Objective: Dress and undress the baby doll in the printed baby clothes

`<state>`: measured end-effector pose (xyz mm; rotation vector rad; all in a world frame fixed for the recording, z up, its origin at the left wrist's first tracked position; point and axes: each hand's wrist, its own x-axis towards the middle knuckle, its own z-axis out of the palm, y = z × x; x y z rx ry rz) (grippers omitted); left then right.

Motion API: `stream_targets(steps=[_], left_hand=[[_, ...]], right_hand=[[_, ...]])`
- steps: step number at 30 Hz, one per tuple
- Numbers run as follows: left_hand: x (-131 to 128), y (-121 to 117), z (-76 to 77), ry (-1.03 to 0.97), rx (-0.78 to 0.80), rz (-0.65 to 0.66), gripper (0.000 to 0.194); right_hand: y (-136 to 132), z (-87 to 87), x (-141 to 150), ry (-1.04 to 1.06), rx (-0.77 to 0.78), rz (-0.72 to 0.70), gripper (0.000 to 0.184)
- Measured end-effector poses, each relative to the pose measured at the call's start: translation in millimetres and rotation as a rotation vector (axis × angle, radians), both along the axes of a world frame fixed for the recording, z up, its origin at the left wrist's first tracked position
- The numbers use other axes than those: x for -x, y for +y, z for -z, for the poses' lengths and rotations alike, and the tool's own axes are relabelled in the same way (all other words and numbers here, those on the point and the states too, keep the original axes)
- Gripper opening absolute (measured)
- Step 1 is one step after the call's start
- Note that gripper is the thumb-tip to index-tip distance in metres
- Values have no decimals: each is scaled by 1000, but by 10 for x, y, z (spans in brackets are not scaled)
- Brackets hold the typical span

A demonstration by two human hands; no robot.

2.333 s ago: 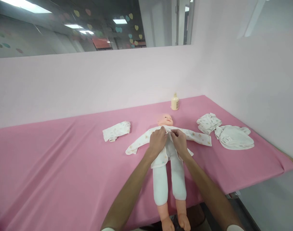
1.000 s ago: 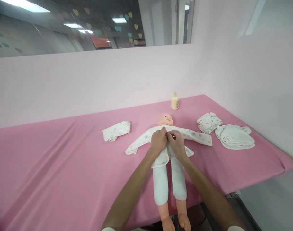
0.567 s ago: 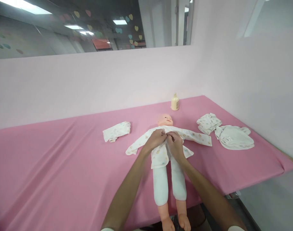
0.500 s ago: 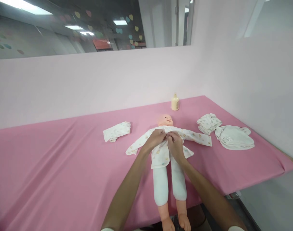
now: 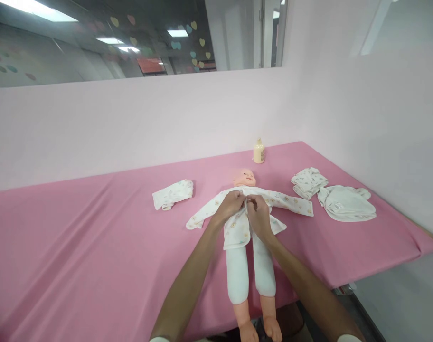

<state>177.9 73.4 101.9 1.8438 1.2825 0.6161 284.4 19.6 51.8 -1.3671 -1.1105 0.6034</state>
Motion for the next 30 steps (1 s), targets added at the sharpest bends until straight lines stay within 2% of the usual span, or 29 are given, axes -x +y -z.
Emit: stream_targets(steps=[8, 19, 23, 30], left_hand=[[-1, -7, 35, -1, -10, 3, 22], [-28, -34, -12, 54, -30, -29, 23], [-34, -19, 16, 38, -27, -34, 22], [-6, 23, 115, -77, -12, -33, 20]], right_hand=[[28, 42, 10, -179, -93, 41, 28], [2, 146, 36, -789, -182, 171, 33], [14, 167, 30, -801, -185, 171, 32], [70, 194, -8, -616, -196, 132, 28]])
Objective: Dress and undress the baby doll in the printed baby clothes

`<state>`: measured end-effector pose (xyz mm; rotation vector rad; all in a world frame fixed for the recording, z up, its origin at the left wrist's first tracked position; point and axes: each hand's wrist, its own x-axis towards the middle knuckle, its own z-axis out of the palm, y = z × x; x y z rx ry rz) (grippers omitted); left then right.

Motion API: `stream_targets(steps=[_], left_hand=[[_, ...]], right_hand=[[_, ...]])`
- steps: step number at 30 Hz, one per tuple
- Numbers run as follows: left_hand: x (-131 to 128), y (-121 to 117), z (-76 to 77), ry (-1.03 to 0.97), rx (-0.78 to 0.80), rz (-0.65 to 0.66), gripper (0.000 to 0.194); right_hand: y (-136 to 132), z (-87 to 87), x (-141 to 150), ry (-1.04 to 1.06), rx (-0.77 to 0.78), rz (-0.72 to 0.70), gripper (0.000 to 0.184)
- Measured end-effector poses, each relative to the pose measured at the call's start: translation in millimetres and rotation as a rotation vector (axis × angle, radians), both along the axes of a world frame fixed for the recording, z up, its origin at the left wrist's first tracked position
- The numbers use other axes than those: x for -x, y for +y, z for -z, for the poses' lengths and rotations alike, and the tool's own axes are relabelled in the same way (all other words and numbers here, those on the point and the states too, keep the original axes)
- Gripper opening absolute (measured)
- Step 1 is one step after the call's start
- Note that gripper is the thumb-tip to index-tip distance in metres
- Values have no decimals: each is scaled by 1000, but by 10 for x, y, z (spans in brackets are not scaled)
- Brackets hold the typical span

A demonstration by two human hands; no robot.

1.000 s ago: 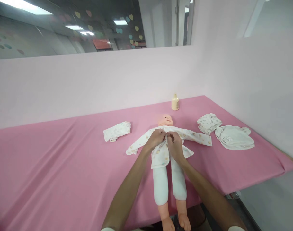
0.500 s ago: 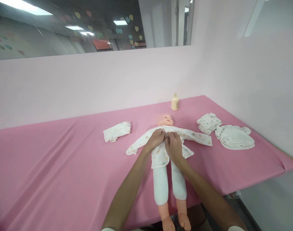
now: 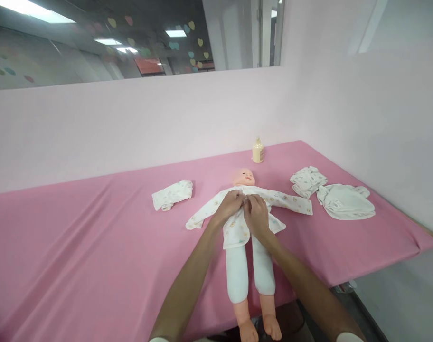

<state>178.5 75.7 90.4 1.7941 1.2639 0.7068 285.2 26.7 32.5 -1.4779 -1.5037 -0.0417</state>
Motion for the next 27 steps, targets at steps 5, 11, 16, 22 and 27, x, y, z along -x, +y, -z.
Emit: stream_targets(steps=[5, 11, 16, 22, 27], left_hand=[[62, 30, -32, -74, 85, 57, 23], [64, 69, 13, -153, 107, 62, 16], [21, 70, 56, -189, 46, 33, 9], [10, 65, 74, -229, 43, -15, 6], [4, 94, 103, -289, 109, -30, 7]], right_hand=[[8, -20, -9, 15, -36, -65, 30], [0, -30, 7, 58, 11, -58, 31], [-8, -47, 19, 89, 87, -24, 31], [-17, -88, 15, 165, 103, -62, 34], [-18, -74, 29, 167, 86, -41, 33]])
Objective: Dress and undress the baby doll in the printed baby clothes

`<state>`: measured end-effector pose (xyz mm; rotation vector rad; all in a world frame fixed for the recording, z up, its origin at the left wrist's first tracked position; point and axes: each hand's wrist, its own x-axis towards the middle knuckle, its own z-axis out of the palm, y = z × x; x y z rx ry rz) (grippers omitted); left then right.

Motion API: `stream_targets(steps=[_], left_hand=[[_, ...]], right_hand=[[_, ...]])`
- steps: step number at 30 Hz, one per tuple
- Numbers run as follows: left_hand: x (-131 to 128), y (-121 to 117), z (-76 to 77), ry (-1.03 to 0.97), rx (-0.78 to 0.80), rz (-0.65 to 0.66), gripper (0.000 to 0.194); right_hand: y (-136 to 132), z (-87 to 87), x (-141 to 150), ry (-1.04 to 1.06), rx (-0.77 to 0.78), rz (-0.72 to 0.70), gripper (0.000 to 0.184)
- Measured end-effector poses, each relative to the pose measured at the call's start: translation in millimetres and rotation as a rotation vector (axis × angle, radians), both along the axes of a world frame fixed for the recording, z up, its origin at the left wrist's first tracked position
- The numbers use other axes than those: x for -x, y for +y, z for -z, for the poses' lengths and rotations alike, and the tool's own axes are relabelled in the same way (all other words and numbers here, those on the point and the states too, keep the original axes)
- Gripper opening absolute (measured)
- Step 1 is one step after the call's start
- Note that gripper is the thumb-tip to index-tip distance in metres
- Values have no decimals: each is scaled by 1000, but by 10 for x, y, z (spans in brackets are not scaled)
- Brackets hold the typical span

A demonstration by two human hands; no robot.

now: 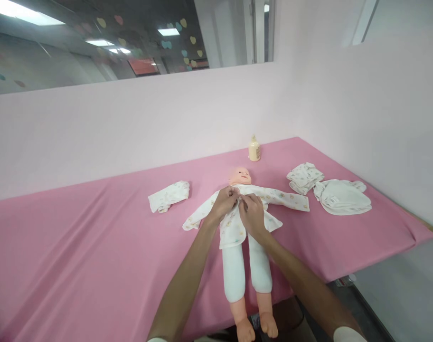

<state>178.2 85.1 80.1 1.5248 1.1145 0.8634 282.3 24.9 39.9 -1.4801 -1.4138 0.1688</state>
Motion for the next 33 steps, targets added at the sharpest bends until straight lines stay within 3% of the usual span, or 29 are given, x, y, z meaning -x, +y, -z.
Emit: stream_targets(steps=[10, 18, 23, 29, 33], left_hand=[[-37, -32, -53, -32, 52, -23, 14], [-11, 4, -7, -37, 42, 5, 16], [-13, 7, -3, -42, 43, 0, 16], [-87, -98, -86, 277, -209, -119, 6], [-92, -347, -100, 626, -392, -179, 13]], right_hand=[[10, 28, 0, -43, 53, 51, 25], [7, 3, -11, -54, 0, -68, 22], [-3, 23, 2, -130, 3, -54, 26], [-97, -26, 80, -463, 37, 164, 29], [-211, -41, 80, -570, 40, 131, 24]])
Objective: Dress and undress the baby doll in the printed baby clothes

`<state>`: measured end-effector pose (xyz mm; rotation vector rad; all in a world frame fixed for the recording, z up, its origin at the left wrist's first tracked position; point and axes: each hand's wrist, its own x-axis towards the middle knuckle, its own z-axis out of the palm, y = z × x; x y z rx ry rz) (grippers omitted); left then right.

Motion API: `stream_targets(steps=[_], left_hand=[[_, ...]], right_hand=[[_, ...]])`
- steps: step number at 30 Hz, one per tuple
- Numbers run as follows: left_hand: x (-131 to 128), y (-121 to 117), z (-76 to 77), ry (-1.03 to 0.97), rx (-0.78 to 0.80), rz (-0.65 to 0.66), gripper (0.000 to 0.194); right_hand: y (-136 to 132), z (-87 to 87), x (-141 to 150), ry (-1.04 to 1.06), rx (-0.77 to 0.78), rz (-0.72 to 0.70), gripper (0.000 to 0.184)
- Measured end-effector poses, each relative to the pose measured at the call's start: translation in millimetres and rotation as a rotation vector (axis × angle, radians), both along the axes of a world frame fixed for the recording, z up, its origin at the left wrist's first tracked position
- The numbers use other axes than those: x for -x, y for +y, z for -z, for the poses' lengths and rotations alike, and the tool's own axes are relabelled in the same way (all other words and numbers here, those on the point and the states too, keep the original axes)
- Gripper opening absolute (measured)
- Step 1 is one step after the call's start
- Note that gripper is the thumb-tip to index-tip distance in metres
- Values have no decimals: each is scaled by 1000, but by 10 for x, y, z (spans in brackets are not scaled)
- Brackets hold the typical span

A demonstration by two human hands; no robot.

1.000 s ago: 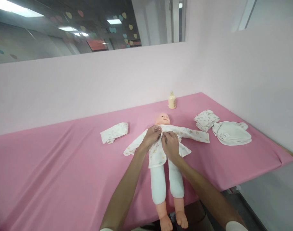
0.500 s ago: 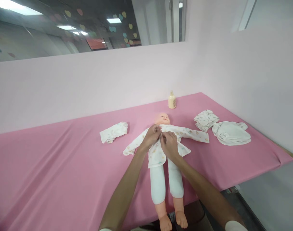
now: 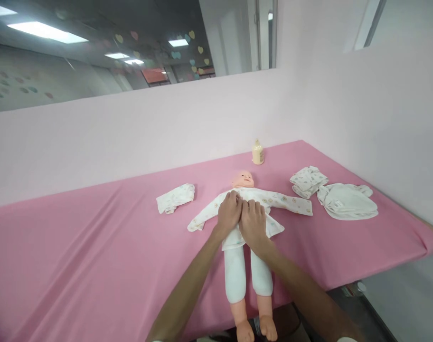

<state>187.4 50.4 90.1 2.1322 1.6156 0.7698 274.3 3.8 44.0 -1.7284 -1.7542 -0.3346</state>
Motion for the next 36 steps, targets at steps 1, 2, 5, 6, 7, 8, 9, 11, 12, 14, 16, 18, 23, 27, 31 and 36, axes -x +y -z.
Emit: stream_targets(steps=[1, 2, 5, 6, 7, 8, 9, 11, 12, 14, 16, 18, 23, 27, 31, 36], left_hand=[[11, -88, 11, 71, -16, 2, 15], [25, -182, 27, 128, -25, 13, 17], [82, -453, 99, 232, -61, 62, 16], [103, -523, 128, 249, -78, 58, 16], [124, -579, 158, 258, -93, 41, 16], [143, -619, 189, 261, -110, 16, 17], [161, -644, 221, 260, -126, -10, 18], [191, -665, 283, 263, -164, -35, 19], [203, -667, 312, 266, -185, -27, 18], [220, -669, 362, 272, -237, 13, 19], [224, -674, 394, 271, -282, 45, 25], [210, -676, 407, 285, -306, 43, 29], [119, -620, 391, 406, -331, 7, 19], [101, -563, 408, 422, -373, 23, 18], [154, -546, 453, 271, -394, -12, 22], [202, -548, 475, 129, -453, -25, 25]], right_hand=[[-36, 14, -14, 16, -2, -23, 24], [-76, 34, -31, 40, -9, -47, 24], [-216, 108, -80, 104, -40, -100, 27], [-265, 130, -90, 112, -47, -108, 29], [-311, 149, -97, 112, -49, -117, 31], [-352, 163, -100, 108, -50, -123, 31], [-386, 174, -101, 104, -49, -126, 31], [-427, 189, -107, 95, -47, -133, 29], [-434, 196, -114, 93, -46, -137, 28], [-425, 208, -139, 104, -47, -137, 28], [-394, 215, -173, 144, -49, -137, 27], [-357, 213, -206, 221, -50, -139, 27], [-291, 168, -244, 497, 7, -174, 26], [-289, 152, -251, 659, 37, -191, 22], [-288, 139, -257, 695, 45, -206, 22], [-134, -52, -315, 586, 179, -290, 25]])
